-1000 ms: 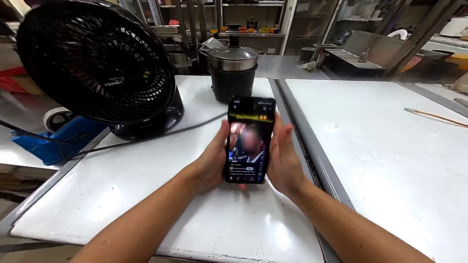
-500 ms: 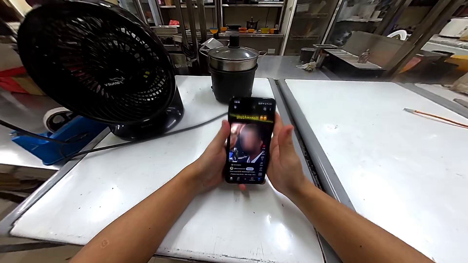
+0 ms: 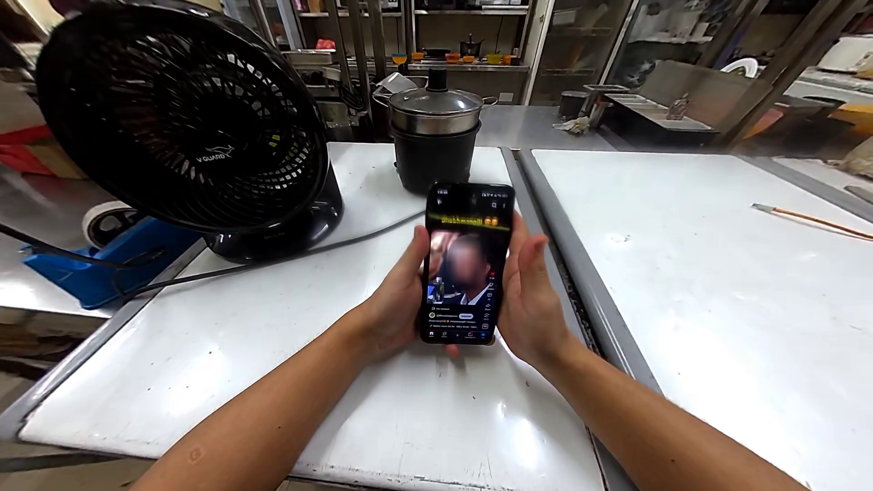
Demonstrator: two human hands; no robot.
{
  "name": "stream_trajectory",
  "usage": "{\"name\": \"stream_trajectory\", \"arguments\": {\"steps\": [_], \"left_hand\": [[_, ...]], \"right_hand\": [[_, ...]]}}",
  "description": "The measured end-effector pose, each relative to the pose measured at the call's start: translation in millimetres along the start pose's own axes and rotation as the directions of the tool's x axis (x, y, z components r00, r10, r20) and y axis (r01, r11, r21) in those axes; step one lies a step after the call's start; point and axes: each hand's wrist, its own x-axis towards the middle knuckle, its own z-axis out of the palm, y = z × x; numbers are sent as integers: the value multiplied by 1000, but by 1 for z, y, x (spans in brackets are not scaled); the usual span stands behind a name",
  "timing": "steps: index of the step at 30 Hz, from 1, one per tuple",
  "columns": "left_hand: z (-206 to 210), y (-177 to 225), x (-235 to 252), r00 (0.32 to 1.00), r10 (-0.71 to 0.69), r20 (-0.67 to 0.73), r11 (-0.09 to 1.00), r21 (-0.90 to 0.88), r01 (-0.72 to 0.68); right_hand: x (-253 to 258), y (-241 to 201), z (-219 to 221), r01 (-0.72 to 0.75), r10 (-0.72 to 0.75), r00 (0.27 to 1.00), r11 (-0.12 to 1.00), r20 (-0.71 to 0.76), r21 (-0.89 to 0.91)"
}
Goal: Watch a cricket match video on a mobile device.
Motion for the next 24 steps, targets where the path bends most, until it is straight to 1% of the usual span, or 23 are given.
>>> {"name": "stream_trajectory", "arguments": {"steps": [5, 9, 14, 20, 24], "left_hand": [[4, 1, 0, 1000, 12, -8, 1000, -2, -12], [-1, 0, 0, 1000, -3, 17, 1000, -1, 3], [3, 1, 1, 1000, 12, -26, 999, 39, -11], [2, 0, 1, 1000, 18, 9, 1000, 1, -18], [1, 0, 0, 1000, -16, -14, 1000, -15, 16]], "right_hand": [[0, -1, 0, -8, 8, 1000, 1000, -5, 0], [-1, -1, 1, -20, 20, 1000, 1000, -4, 3], [0, -1, 0, -6, 6, 1000, 1000, -3, 6], [0, -1, 1, -12, 12, 1000, 999, 1, 36], [0, 0, 0, -20, 20, 1000, 999, -10, 28]]}}
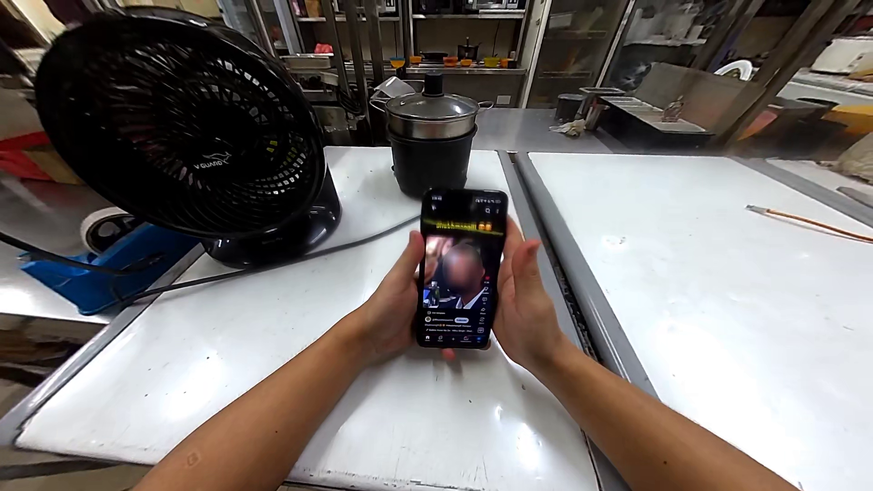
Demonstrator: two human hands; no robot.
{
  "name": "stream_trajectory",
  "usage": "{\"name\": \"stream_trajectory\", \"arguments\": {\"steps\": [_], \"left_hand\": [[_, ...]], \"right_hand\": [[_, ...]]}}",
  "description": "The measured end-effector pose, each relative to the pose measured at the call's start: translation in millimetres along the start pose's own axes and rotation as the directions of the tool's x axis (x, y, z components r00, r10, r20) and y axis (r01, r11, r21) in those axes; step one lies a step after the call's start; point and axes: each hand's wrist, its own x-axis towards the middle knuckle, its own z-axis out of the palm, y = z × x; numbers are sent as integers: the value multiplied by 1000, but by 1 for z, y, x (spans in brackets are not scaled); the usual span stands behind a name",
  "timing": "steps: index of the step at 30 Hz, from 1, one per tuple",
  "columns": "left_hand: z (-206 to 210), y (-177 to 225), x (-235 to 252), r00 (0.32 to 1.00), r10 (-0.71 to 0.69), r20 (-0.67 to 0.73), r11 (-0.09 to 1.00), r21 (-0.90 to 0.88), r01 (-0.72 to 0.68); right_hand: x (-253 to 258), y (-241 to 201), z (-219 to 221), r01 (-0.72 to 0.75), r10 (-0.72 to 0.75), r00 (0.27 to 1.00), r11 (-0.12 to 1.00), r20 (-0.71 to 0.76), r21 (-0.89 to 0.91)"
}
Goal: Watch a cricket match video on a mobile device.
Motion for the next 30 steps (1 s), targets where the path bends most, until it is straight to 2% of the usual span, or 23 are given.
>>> {"name": "stream_trajectory", "arguments": {"steps": [30], "left_hand": [[-1, -1, -1, 1000, 10, -10, 1000, 7, -10]], "right_hand": [[-2, 0, 0, -2, 1, 1000, 999, -2, -36]]}}
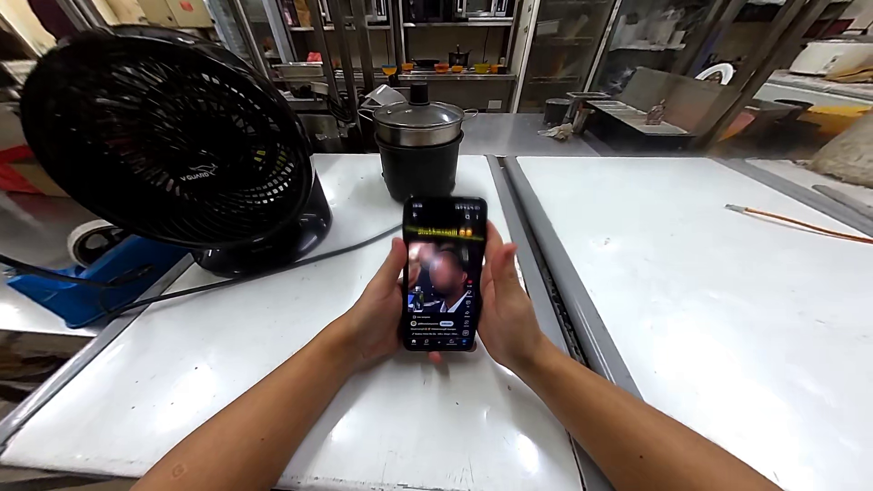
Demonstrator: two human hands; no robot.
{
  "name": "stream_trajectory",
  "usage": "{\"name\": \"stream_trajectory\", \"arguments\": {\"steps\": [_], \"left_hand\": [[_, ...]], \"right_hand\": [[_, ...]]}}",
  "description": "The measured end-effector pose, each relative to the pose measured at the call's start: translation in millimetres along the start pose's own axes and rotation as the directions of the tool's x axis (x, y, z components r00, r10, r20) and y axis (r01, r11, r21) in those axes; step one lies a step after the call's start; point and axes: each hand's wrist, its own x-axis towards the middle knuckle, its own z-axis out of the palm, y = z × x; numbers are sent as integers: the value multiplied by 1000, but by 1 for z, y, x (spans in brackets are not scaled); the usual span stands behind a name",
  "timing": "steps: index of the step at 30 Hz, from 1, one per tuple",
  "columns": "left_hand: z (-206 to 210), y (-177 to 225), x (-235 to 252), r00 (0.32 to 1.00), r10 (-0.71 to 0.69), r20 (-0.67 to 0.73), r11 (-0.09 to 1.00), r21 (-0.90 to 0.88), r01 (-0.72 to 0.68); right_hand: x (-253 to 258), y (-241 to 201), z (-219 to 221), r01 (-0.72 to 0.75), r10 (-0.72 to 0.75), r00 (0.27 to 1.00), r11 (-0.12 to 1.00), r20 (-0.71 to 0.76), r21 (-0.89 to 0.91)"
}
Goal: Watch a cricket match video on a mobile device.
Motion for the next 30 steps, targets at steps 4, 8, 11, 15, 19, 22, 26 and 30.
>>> {"name": "stream_trajectory", "arguments": {"steps": [4, 8, 11, 15, 19, 22, 26, 30], "left_hand": [[-2, 0, 1, 1000, 9, 19, 1000, -8, -9], [1, 0, 0, 1000, -1, -7, 1000, -4, 1], [-2, 0, 0, 1000, -10, 24, 1000, -2, 10], [-3, 0, -1, 998, -21, 58, 1000, 3, 21], [-1, 0, -1, 999, -15, 31, 1000, 14, 15], [-1, 0, -1, 999, -15, 32, 1000, 17, 14], [-3, 0, -1, 999, -17, 38, 1000, 5, 17], [-3, 0, -1, 999, -18, 27, 1000, 10, 17]], "right_hand": [[1, 0, 0, 1, -1, 1000, 1000, -4, 9], [0, 1, 0, 4, -4, 1000, 1000, -2, -11], [1, 0, 0, -2, 2, 1000, 1000, -2, -3], [0, -2, 1, -18, 18, 1000, 1000, -13, 8], [1, -2, 1, -15, 15, 1000, 1000, -9, -12], [0, -2, 1, -19, 19, 1000, 1000, -19, -16], [0, -1, 1, -19, 18, 1000, 1000, -14, -15], [0, -1, 1, -23, 23, 1000, 1000, -16, -12]]}}
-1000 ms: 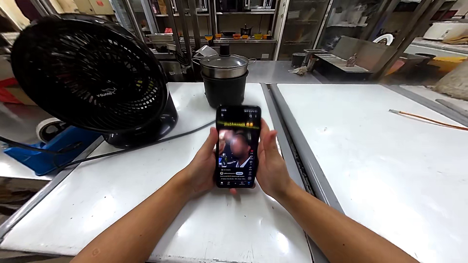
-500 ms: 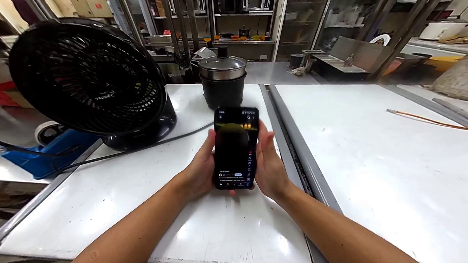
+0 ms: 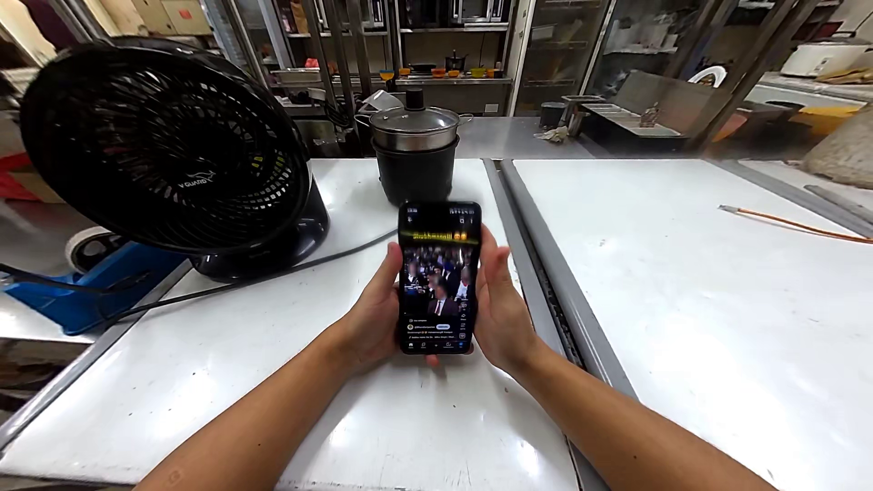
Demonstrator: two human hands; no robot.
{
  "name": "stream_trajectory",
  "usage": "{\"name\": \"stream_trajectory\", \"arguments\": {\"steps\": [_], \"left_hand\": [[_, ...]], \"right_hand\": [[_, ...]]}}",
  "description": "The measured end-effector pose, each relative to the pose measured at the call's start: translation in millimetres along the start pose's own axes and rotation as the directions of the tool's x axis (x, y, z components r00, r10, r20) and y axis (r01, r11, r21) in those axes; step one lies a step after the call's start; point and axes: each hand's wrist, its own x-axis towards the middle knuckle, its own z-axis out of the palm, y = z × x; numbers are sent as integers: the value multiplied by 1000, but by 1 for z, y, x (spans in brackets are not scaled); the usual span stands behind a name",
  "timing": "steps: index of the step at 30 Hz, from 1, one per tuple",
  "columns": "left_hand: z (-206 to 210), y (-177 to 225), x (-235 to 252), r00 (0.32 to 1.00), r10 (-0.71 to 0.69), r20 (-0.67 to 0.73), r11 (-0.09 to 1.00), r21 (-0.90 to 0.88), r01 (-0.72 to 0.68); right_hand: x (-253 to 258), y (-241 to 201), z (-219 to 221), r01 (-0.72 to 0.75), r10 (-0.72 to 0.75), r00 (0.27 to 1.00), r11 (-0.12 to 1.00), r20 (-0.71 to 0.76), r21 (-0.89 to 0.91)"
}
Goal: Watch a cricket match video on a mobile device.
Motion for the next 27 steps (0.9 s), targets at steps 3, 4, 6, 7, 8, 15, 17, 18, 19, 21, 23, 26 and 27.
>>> {"name": "stream_trajectory", "arguments": {"steps": [3, 4, 6, 7, 8, 15, 17, 18, 19, 21, 23, 26, 27], "left_hand": [[0, 0, 0, 1000, -6, 3, 1000, -2, 6], [0, 0, 0, 1000, -8, 5, 1000, -8, 8], [0, 0, 0, 1000, -3, 6, 1000, -15, 4], [1, 0, 0, 1000, -1, 0, 1000, -15, 1], [1, 0, 0, 1000, 1, -1, 1000, -18, -1], [2, 1, 1, 1000, -4, 16, 1000, -25, 5], [2, 1, 1, 1000, -5, 18, 1000, -19, 5], [2, 1, 1, 1000, 0, 5, 1000, -5, 0], [3, 1, 1, 1000, 7, -4, 1000, 14, -7], [5, 1, 0, 1000, 8, -15, 1000, 24, -7], [5, 2, 0, 1000, 1, -23, 1000, 17, -1], [4, 0, 0, 1000, 5, -21, 1000, 9, -5], [4, 0, 0, 1000, 5, -28, 1000, 18, -5]], "right_hand": [[0, 0, 0, -1, 1, 1000, 1000, -9, -20], [0, 0, 0, -2, 2, 1000, 1000, -8, -19], [0, 1, 0, -1, 1, 1000, 1000, -8, -15], [0, 0, 0, 1, -1, 1000, 1000, -10, -16], [0, 0, 0, 1, -1, 1000, 1000, -13, -16], [-3, -3, 1, -23, 21, 999, 999, -26, -44], [-4, -5, 1, -40, 38, 999, 997, -33, -61], [-5, -5, 0, -39, 37, 999, 997, -32, -62], [-5, -5, 0, -34, 33, 999, 997, -29, -64], [-5, -5, 0, -37, 35, 999, 997, -27, -65], [-5, -5, 0, -38, 36, 999, 998, -24, -55], [-4, -4, 0, -42, 41, 999, 998, -30, -46], [-3, -3, 0, -32, 31, 999, 999, -22, -35]]}}
